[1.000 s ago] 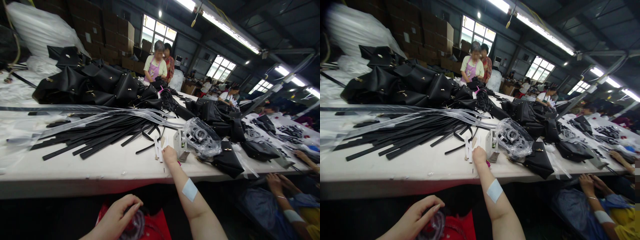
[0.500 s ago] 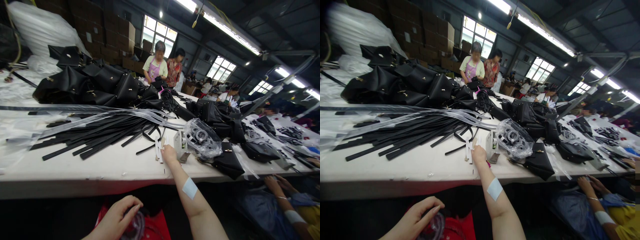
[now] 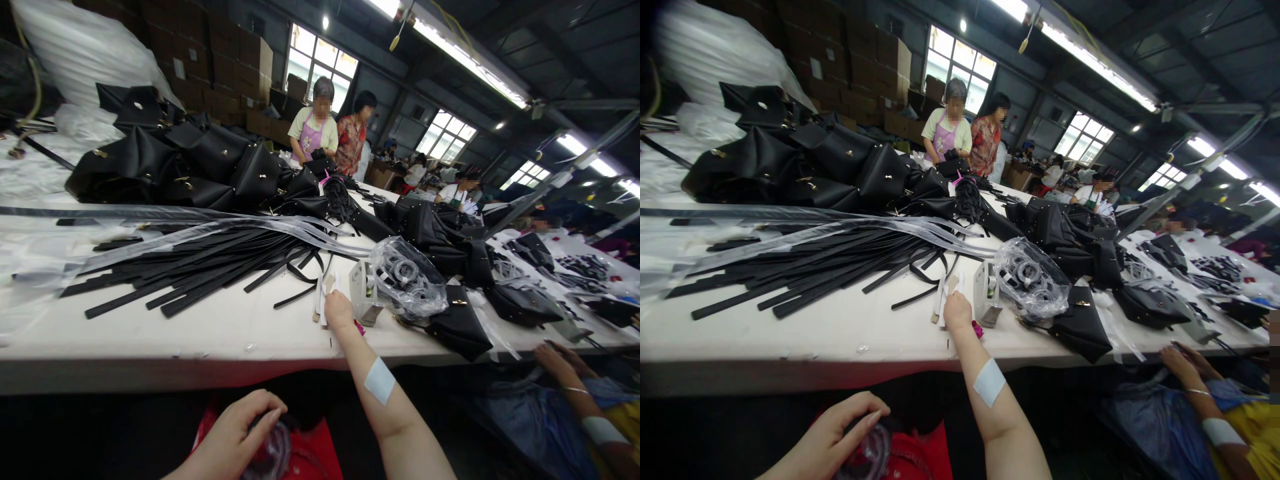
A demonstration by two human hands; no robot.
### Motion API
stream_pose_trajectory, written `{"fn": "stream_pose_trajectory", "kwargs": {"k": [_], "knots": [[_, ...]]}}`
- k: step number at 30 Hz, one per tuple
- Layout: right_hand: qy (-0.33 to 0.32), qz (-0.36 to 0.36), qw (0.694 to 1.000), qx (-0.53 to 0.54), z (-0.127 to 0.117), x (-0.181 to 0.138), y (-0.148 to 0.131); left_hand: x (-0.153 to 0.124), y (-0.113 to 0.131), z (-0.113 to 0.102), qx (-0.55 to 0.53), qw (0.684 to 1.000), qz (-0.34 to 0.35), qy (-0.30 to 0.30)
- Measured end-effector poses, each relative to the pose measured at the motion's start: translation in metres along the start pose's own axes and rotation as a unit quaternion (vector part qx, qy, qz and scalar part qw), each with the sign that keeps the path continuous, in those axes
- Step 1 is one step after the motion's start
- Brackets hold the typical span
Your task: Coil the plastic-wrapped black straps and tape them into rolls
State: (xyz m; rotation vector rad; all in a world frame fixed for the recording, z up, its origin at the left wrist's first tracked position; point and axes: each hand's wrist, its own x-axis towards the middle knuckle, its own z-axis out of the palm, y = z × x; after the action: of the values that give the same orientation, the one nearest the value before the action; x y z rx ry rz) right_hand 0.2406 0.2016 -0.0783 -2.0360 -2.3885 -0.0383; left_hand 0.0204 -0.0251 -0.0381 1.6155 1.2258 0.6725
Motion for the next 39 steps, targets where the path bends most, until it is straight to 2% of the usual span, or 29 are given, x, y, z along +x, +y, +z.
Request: {"fn": "stream_pose_trajectory", "kwargs": {"k": [8, 15, 18, 39], "knots": [[0.023, 0.044, 0.999, -0.011, -0.002, -0.003, 0.013, 0.001, 0.0, 0.0, 0.003, 1.0, 0.0, -0.001], [0.005, -0.001, 1.0, 0.005, 0.001, -0.03, 0.006, 0.001, 0.001, 0.001, 0.0, 1.0, 0.005, 0.001], [0.005, 0.0, 1.0, 0.016, 0.001, -0.035, 0.009, 0.002, 0.002, 0.002, 0.003, 1.0, 0.007, -0.003], [-0.022, -0.01, 1.0, 0.019, -0.004, -0.025, 0.013, 0.001, 0.007, 0.0, 0.002, 1.0, 0.002, 0.001]]}}
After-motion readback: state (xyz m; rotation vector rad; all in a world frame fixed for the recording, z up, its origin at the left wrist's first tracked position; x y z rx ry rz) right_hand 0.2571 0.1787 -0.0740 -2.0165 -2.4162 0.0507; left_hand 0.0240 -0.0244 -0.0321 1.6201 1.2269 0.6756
